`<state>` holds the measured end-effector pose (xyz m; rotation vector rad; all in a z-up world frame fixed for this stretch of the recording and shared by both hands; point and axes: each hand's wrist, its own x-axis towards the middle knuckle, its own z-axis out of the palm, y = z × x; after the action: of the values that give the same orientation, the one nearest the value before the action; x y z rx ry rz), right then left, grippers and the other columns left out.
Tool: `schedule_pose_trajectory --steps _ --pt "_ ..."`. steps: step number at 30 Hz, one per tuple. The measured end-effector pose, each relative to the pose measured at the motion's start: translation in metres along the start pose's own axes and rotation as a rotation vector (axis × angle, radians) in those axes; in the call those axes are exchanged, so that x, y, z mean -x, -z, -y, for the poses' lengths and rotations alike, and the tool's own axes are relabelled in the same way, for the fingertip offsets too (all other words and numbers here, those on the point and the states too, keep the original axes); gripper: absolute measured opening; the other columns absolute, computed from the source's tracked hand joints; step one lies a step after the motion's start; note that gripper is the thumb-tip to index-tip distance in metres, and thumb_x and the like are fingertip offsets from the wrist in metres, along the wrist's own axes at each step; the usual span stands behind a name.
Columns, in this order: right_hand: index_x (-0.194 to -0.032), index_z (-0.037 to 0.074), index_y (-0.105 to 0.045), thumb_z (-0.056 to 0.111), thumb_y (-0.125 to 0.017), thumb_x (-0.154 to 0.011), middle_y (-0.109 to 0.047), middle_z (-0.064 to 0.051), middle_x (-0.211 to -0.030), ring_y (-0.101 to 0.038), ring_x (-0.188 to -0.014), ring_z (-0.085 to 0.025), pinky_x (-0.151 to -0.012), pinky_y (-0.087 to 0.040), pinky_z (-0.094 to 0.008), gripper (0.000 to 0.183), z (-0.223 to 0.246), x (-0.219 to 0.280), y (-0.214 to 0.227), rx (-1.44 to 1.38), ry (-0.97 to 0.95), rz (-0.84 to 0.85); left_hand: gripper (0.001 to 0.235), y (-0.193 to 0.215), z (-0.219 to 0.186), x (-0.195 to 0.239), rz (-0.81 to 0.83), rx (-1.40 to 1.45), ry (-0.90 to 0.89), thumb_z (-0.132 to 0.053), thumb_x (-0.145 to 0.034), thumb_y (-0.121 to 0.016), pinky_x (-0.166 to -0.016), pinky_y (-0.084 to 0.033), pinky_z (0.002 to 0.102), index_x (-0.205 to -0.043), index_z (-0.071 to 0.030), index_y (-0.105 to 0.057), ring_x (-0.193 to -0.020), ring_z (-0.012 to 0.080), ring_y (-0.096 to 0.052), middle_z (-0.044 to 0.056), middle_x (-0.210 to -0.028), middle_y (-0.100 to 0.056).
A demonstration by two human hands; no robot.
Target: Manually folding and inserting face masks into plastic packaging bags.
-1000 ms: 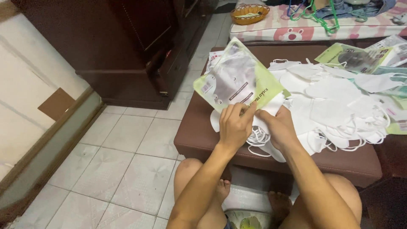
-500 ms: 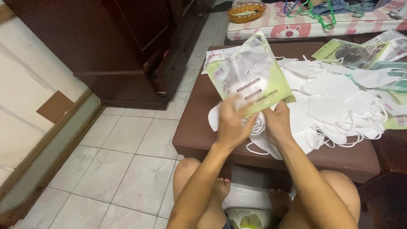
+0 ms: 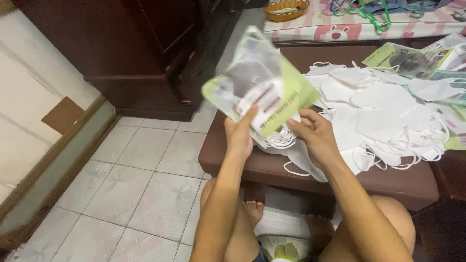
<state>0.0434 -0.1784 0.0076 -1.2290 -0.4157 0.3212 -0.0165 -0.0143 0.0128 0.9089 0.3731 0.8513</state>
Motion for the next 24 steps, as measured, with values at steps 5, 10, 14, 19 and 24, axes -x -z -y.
schedule_pose_trajectory --steps 5,10,14,19,24 --pt "-0.134 0.004 -0.061 0.006 -0.073 -0.093 -0.075 -0.012 -0.109 -0.072 -0.094 -0.016 -0.089 -0.061 -0.035 0.042 -0.003 -0.012 -0.002 -0.075 0.059 -0.099 0.056 -0.011 0.005 0.024 0.116 -0.04 0.106 -0.004 -0.07 -0.093 -0.079 -0.059 0.035 -0.119 0.009 -0.069 -0.097 0.0185 -0.069 0.016 -0.108 -0.073" --pt "-0.127 0.009 -0.062 0.012 -0.077 -0.093 -0.076 -0.007 -0.111 -0.075 -0.097 -0.014 -0.092 -0.062 -0.031 0.037 -0.018 -0.026 0.011 -0.287 0.065 -0.212 0.065 -0.01 0.032 0.022 0.33 -0.115 0.127 0.0 -0.069 -0.093 -0.091 -0.06 0.039 -0.129 0.001 -0.067 -0.109 0.0211 -0.069 0.014 -0.118 -0.073" --pt "-0.123 0.012 -0.068 0.016 -0.08 -0.092 -0.076 -0.007 -0.109 -0.075 -0.095 -0.017 -0.091 -0.063 -0.034 0.034 -0.013 -0.017 0.013 -0.218 0.038 -0.145 0.067 -0.024 0.003 0.033 0.3 -0.142 0.121 -0.005 -0.068 -0.093 -0.09 -0.059 0.04 -0.128 0.007 -0.064 -0.108 0.0213 -0.066 0.015 -0.116 -0.072" --pt "-0.113 0.007 -0.076 0.006 -0.087 -0.08 -0.076 -0.011 -0.101 -0.073 -0.09 -0.019 -0.089 -0.06 -0.039 0.035 0.001 -0.008 0.019 0.078 0.053 -0.073 0.059 -0.005 0.026 0.018 0.26 -0.105 0.131 -0.003 -0.072 -0.093 -0.085 -0.06 0.036 -0.125 0.005 -0.068 -0.102 0.0177 -0.069 0.014 -0.112 -0.075" --pt "-0.112 0.004 -0.073 0.006 -0.082 -0.082 -0.076 -0.01 -0.097 -0.075 -0.081 -0.019 -0.076 -0.064 -0.031 0.032 0.001 -0.01 0.014 -0.173 0.025 -0.174 0.056 -0.017 0.008 0.03 0.277 -0.052 0.158 -0.002 -0.074 -0.091 -0.085 -0.06 0.034 -0.125 0.003 -0.068 -0.103 0.0171 -0.07 0.012 -0.111 -0.075"
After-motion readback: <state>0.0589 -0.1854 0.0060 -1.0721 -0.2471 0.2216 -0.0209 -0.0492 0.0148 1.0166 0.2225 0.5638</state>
